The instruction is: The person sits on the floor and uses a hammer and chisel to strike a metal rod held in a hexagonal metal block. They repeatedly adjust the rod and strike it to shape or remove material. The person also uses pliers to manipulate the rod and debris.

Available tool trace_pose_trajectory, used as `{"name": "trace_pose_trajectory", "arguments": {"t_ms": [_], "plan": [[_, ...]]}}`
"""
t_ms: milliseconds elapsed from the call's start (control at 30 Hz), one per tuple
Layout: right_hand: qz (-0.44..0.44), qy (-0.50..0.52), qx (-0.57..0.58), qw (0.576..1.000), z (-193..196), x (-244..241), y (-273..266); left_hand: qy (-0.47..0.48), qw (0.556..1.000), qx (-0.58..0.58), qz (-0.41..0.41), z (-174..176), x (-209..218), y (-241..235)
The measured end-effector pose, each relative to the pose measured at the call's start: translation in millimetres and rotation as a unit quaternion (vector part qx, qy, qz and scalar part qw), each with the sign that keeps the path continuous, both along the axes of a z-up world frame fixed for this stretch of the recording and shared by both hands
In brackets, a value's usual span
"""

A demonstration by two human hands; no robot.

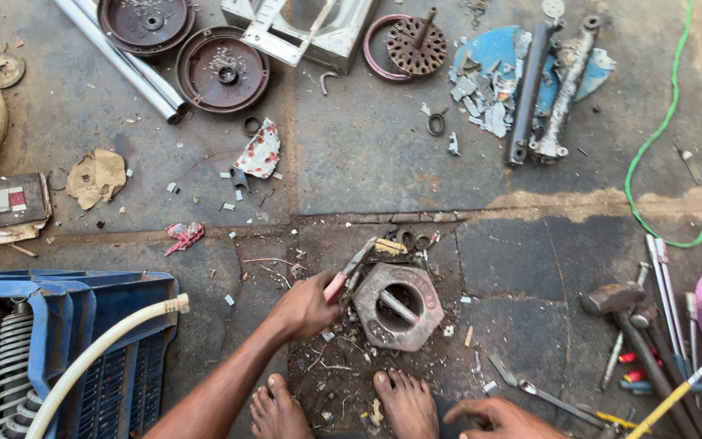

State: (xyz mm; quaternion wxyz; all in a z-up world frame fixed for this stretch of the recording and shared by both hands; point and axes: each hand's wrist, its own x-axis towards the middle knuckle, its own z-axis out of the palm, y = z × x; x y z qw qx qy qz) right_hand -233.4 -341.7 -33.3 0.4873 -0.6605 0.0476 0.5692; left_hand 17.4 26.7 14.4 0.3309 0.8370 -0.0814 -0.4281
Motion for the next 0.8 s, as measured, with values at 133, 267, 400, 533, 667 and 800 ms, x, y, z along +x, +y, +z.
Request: {"name": "trace_pose_trajectory", "arguments": {"t_ms": [133, 267, 400, 533, 667, 800], "plan": [[0.034, -0.118, -0.001, 0.992, 38, 18, 24, 0.006, 1.0, 0.025, 0.003, 20, -45, 3], [0.037, -0.084, -0.014, 0.996, 53, 23, 39, -0.036, 0.998, 0.046, 0.033, 25, -84, 8], [0.045, -0.087, -0.019, 0.995, 54, 21, 49, -0.012, 0.996, 0.073, 0.056, 27, -101, 9], [0.022, -0.074, -0.016, 0.997, 56, 24, 54, -0.015, 0.993, 0.083, 0.079, 28, -106, 6], [0.022, -0.051, -0.025, 0.998, 54, 22, 54, 0.0, 0.991, 0.106, 0.084, 25, -107, 2], [0.017, -0.055, -0.005, 0.998, 41, 18, 52, -0.016, 0.992, 0.105, 0.066, 16, -103, 3]]}}
